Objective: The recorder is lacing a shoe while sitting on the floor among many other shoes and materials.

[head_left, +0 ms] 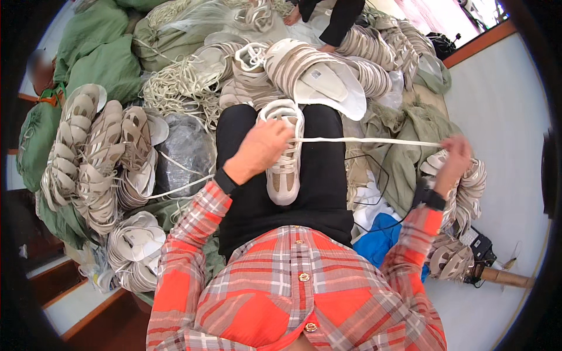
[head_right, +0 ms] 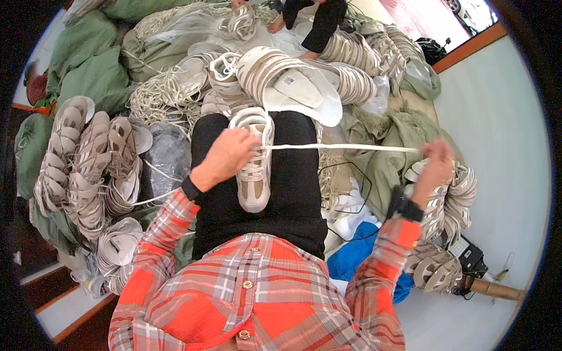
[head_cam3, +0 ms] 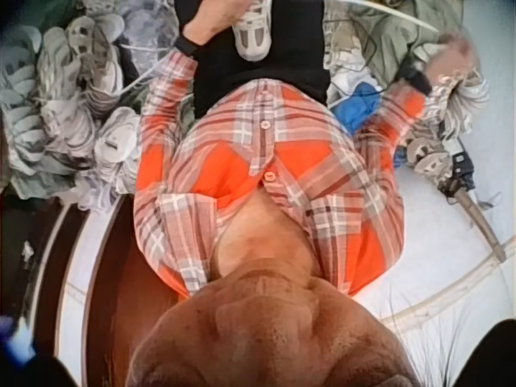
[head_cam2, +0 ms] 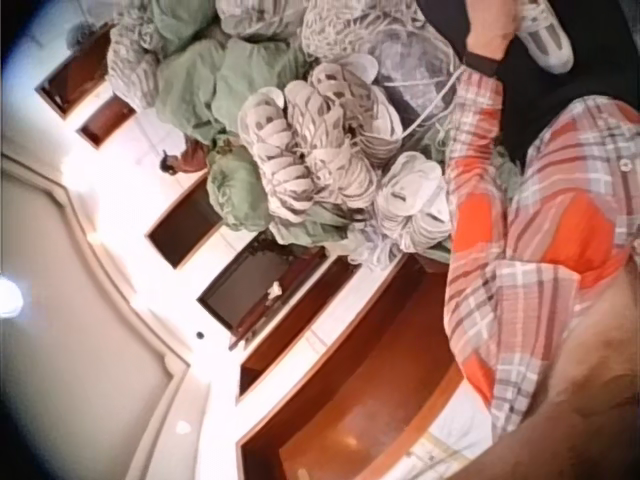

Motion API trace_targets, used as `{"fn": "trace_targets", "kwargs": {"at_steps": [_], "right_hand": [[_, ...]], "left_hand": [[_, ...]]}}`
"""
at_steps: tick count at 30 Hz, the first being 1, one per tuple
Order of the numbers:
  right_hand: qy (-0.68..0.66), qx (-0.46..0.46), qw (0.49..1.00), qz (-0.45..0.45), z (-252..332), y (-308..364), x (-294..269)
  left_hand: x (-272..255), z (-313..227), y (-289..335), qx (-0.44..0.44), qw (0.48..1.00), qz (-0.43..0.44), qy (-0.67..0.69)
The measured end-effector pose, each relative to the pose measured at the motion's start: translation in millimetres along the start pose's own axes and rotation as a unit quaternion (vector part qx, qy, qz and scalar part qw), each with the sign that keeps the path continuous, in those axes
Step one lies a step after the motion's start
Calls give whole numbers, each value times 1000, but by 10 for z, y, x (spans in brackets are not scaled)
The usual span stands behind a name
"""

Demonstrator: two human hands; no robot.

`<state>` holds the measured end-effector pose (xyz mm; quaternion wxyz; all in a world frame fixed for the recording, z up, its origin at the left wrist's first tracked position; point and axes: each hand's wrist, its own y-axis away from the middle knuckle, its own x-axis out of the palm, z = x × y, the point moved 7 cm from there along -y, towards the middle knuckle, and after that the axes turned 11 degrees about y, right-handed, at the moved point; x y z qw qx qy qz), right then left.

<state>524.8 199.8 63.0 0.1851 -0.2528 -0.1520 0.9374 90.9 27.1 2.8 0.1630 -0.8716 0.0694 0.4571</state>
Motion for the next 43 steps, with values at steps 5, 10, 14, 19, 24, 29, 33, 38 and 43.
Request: {"fn": "trace_targets", "kwargs": {"at_steps": [5, 10, 14, 19, 24, 29, 33, 38, 43], "right_hand": [[60, -206, 927, 308, 965, 1528, 1766], [209, -364, 853, 311, 1345, 2181, 2263], [213, -379, 852, 290, 1372, 2218, 2331], [252, -382, 835, 306, 1355, 2124, 2408], [212, -395, 840, 305, 1346, 2176, 2381], [265, -418, 827, 266, 1418, 2292, 2489], [143, -225, 903, 337, 1189, 2182, 2478], [120, -258, 899, 333, 1240, 2205, 2461], [237, -390, 787, 414, 1606, 2514, 2372]], "left_hand": [[187, -348, -57, 47, 995, 37, -74], [155, -310, 164, -58, 988, 6, 143], [12, 40, 58, -177, 968, -117, 136], [143, 120, -64, -205, 967, -92, 119], [145, 164, -35, -216, 958, -121, 146], [147, 141, -84, -175, 973, -104, 106], [65, 123, -124, -130, 977, -128, 107], [-45, 94, -307, -15, 998, -37, -42], [-554, 542, -193, -206, 977, 60, -1]]}}
